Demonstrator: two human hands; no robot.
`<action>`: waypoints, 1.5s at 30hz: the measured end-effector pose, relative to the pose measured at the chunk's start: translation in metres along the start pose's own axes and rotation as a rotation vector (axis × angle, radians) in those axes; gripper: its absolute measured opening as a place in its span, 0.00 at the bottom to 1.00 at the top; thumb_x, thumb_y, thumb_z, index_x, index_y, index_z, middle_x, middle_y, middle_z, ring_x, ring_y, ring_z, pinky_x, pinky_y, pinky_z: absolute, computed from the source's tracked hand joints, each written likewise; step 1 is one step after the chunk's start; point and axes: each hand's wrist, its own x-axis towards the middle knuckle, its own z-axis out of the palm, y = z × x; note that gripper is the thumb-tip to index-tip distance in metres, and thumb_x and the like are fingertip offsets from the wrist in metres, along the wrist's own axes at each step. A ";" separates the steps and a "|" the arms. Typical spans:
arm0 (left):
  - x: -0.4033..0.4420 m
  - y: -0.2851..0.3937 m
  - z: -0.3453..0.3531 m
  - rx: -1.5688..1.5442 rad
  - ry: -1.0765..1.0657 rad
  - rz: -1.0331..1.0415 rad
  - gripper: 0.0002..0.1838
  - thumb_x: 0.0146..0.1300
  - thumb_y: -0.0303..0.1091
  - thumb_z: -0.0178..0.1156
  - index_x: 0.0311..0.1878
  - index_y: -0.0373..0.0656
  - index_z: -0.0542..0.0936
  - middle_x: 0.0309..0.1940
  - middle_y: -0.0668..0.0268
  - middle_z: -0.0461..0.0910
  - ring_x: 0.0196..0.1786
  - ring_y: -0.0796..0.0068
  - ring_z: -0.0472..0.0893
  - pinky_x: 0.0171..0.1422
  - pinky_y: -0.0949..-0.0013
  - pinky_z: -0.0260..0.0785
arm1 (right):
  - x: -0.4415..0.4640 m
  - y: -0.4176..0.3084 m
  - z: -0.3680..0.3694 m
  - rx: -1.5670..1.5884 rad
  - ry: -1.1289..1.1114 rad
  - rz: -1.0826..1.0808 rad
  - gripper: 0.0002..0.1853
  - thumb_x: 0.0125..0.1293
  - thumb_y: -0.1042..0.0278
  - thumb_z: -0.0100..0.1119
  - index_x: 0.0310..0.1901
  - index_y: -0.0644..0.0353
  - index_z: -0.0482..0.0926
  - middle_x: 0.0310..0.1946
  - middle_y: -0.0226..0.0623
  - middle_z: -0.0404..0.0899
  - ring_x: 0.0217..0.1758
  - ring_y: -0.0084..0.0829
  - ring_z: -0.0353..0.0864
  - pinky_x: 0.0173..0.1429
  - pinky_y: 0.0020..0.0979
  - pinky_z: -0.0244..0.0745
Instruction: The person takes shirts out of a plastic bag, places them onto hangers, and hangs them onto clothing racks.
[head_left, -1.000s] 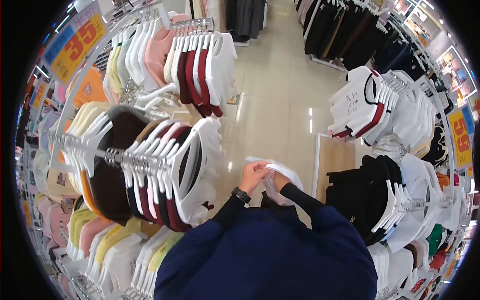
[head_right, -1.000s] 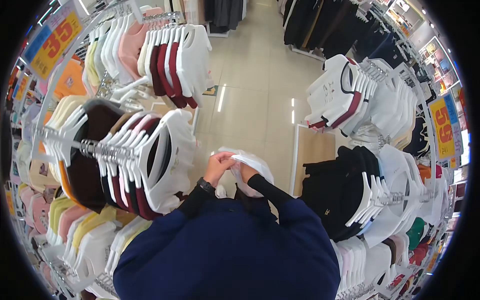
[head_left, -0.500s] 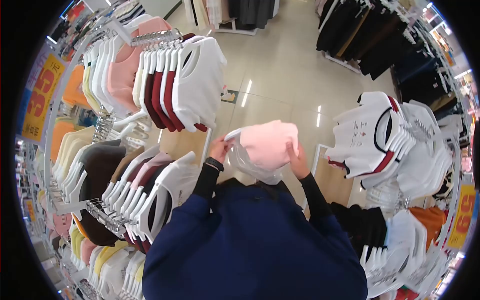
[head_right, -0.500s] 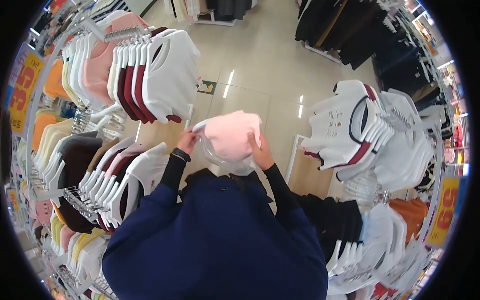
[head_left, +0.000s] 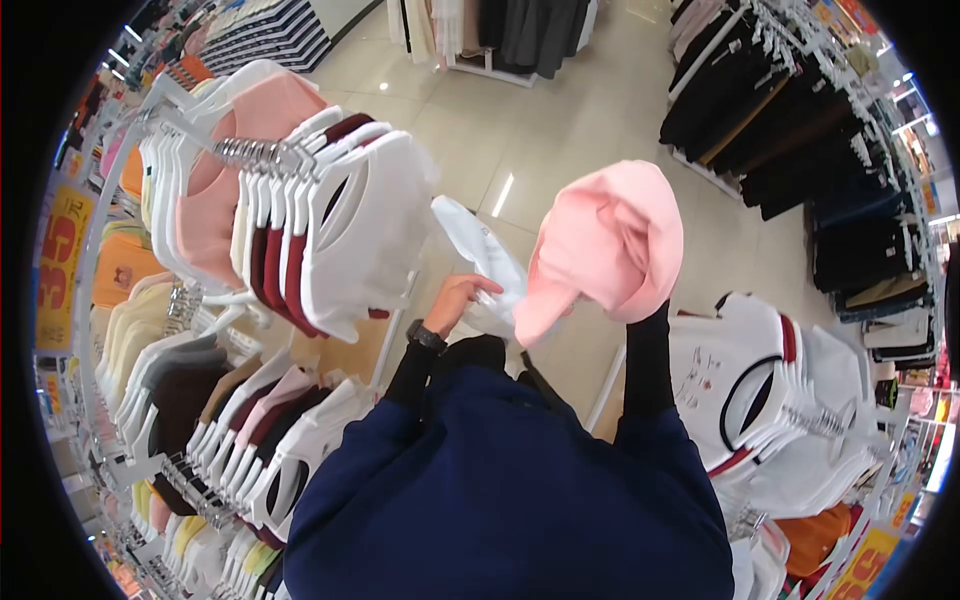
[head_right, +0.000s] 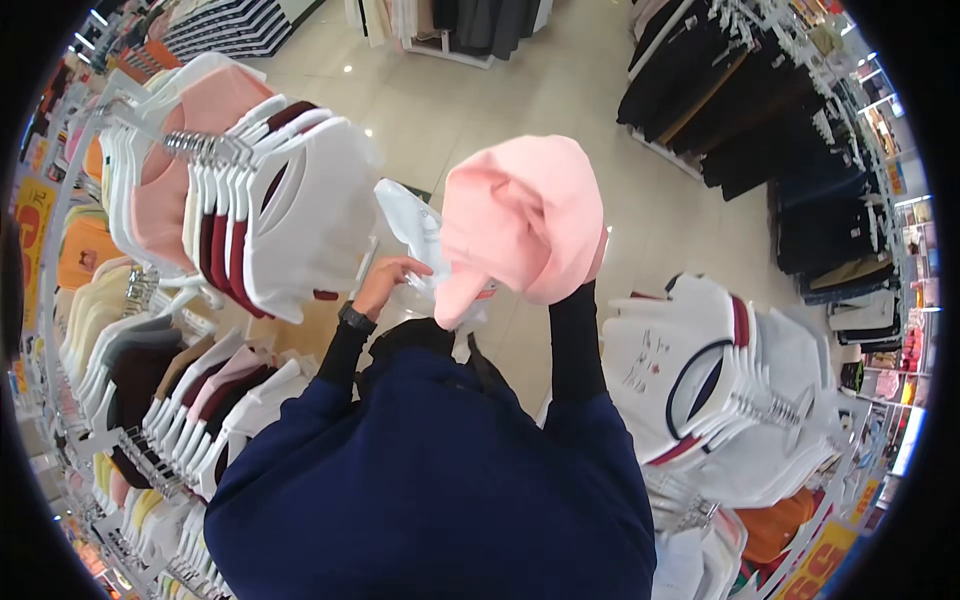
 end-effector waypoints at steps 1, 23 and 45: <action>0.012 0.018 0.002 -0.045 0.014 0.034 0.20 0.54 0.23 0.43 0.43 0.36 0.84 0.38 0.67 0.81 0.43 0.77 0.74 0.48 0.73 0.63 | 0.024 0.009 0.001 -0.109 -0.028 -0.063 0.19 0.69 0.63 0.54 0.57 0.65 0.74 0.51 0.39 0.80 0.53 0.30 0.78 0.54 0.32 0.75; 0.326 0.182 -0.144 -0.690 0.180 0.259 0.18 0.73 0.39 0.53 0.53 0.34 0.79 0.34 0.73 0.80 0.27 0.90 0.70 0.32 0.82 0.64 | 0.423 0.217 0.095 0.779 -0.125 0.841 0.27 0.77 0.52 0.38 0.67 0.64 0.63 0.65 0.43 0.69 0.69 0.42 0.67 0.70 0.49 0.64; 0.498 0.220 -0.369 -0.473 0.834 0.097 0.21 0.75 0.51 0.47 0.51 0.45 0.80 0.34 0.74 0.78 0.26 0.87 0.64 0.30 0.78 0.58 | 0.642 0.401 0.406 0.702 -0.922 1.417 0.22 0.76 0.58 0.37 0.60 0.65 0.69 0.58 0.44 0.76 0.56 0.39 0.79 0.60 0.40 0.75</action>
